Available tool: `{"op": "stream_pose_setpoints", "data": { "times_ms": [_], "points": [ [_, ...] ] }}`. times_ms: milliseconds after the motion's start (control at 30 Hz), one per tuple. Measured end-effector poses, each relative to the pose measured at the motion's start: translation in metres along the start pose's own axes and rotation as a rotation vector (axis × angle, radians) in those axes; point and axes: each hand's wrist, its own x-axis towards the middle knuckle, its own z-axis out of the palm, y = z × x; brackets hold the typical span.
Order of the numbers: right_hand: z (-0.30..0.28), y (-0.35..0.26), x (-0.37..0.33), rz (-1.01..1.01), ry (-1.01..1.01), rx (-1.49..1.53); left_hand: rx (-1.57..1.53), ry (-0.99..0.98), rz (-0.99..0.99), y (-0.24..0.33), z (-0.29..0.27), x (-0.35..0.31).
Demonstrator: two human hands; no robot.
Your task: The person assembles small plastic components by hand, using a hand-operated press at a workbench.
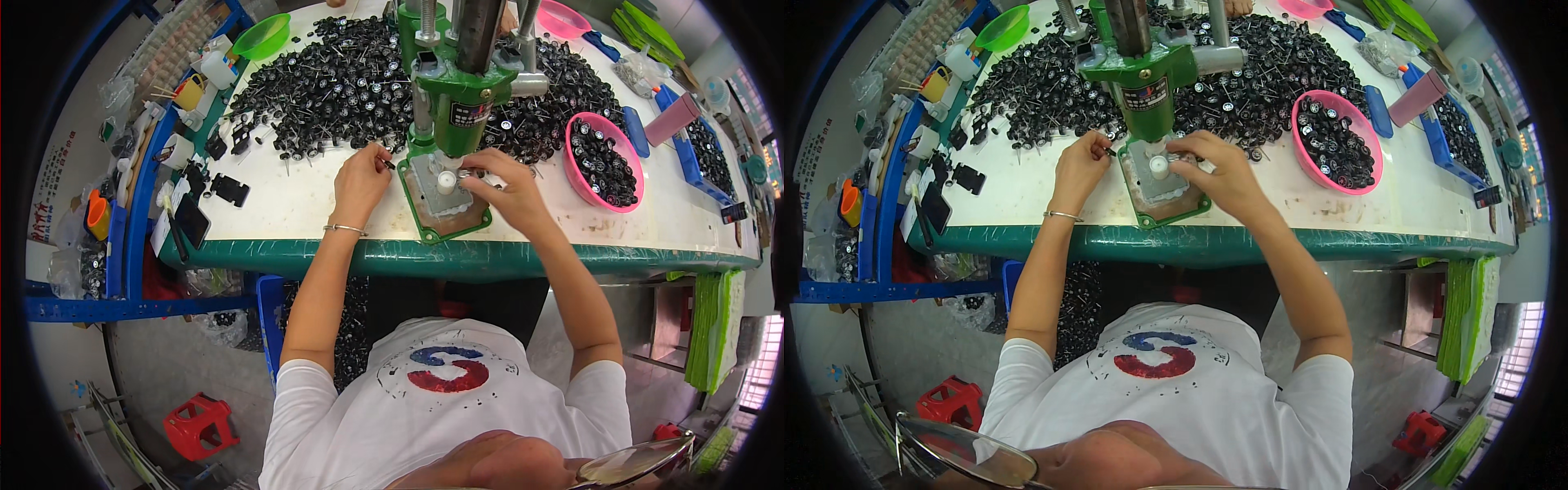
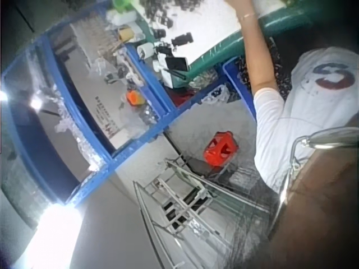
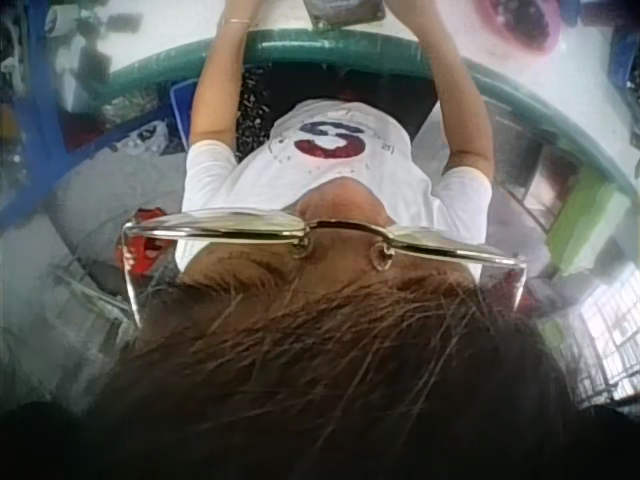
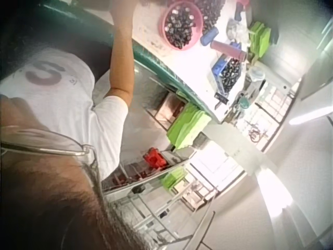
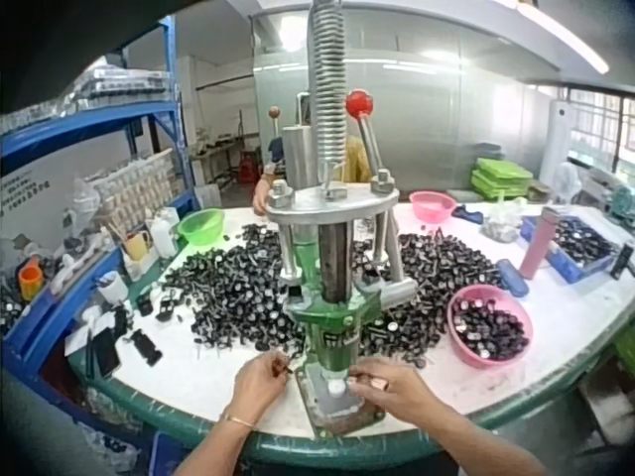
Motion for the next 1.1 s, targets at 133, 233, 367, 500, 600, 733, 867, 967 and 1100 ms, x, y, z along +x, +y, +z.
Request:
{"op": "stream_pose_setpoints", "data": {
  "times_ms": [133, 233, 367, 500, 600, 733, 867, 967, 1100],
  "points": [
    [0.024, 0.012, -0.005, 0.106, -0.026, 0.157, -0.207, 0.011, -0.044, -0.007, -0.002, -0.012],
    [0.024, 0.011, -0.004, 0.143, -0.016, 0.195, -0.401, 0.091, -0.041, -0.018, -0.005, -0.022],
    [0.027, 0.0, 0.002, 0.098, 0.021, 0.089, -0.762, 0.085, -0.158, -0.019, -0.01, -0.036],
    [0.031, 0.0, 0.004, -0.003, 0.133, -0.035, -0.937, 0.123, -0.219, 0.003, -0.011, -0.043],
    [0.035, -0.003, -0.005, -0.168, 0.147, -0.282, -1.073, 0.103, -0.264, 0.012, -0.013, -0.045],
    [0.032, -0.002, -0.011, -0.239, 0.131, -0.355, -1.134, 0.027, -0.244, 0.031, -0.013, -0.046],
    [0.034, -0.009, -0.005, 0.102, 0.109, -0.096, -1.113, -0.035, -0.086, 0.048, -0.007, -0.043],
    [0.035, 0.002, -0.004, 0.267, 0.097, 0.166, -1.039, -0.052, 0.017, 0.061, -0.003, -0.04],
    [0.035, 0.011, -0.006, 0.231, 0.081, 0.214, -1.063, -0.091, 0.04, 0.068, 0.006, -0.037]
  ]
}}
